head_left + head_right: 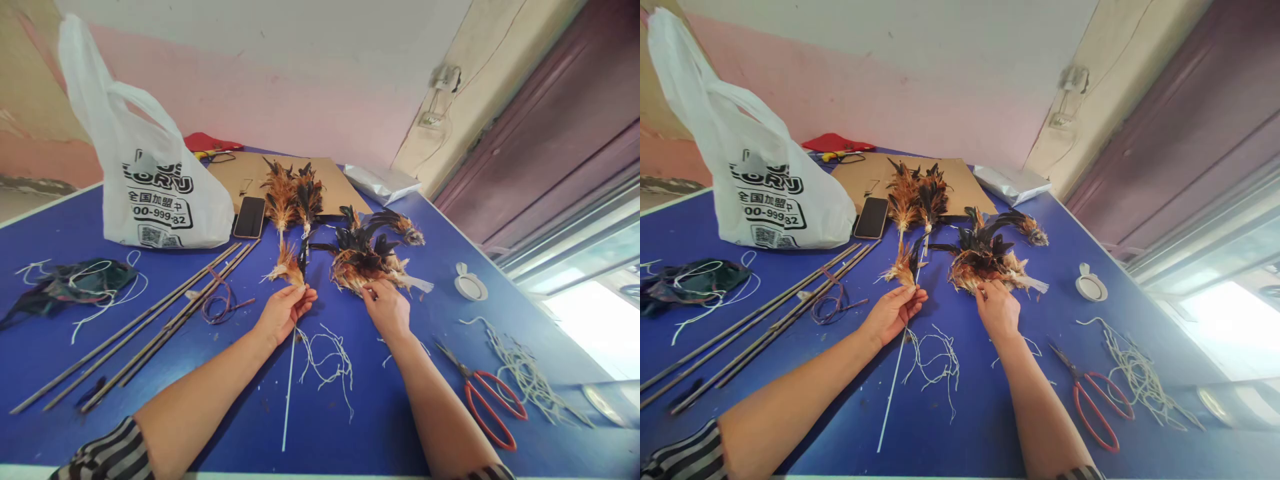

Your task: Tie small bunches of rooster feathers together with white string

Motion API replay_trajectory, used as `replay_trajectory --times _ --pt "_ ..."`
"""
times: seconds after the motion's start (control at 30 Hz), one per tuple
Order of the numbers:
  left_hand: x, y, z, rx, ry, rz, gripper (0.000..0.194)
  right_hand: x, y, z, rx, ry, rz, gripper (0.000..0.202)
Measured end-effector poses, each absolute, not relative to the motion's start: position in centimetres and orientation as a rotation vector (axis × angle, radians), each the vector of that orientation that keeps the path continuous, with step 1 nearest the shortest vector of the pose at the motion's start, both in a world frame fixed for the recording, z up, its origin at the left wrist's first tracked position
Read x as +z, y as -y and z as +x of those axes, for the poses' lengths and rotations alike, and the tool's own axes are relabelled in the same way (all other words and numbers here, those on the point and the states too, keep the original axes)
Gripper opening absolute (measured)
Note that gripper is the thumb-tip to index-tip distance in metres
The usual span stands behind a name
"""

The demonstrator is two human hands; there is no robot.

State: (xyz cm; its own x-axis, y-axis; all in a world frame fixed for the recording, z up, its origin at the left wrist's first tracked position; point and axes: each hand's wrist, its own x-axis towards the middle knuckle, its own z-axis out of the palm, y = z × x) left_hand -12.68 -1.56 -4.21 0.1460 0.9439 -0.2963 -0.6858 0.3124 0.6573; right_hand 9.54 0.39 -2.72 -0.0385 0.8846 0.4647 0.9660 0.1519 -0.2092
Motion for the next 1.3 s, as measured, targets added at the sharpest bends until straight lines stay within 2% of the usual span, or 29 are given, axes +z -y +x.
replay_trajectory --times 0.3,0.8,0.93,1.2,1.3 --pt "-4.5 2.0 -12.6 1.073 -0.634 0.257 0.011 -2.3 -0.2 8.6 -0.237 1.975 -2.023 0.029" --pt "-4.3 2.2 -12.5 1.08 -0.648 0.311 0.011 -1.4 -0.2 10.2 -0.001 1.919 -2.086 0.019" --pt "-4.2 2.2 -12.5 1.068 -0.661 0.362 0.012 -1.4 -0.3 11.8 0.249 1.745 -1.907 0.018" --pt "-3.7 2.8 -11.7 1.045 -0.751 0.483 0.011 -1.5 -0.5 12.5 1.164 1.167 -1.419 0.032" --pt "-3.7 3.1 -11.2 1.031 -0.788 0.51 0.013 -1.3 0.0 11.0 1.266 1.129 -1.3 0.03"
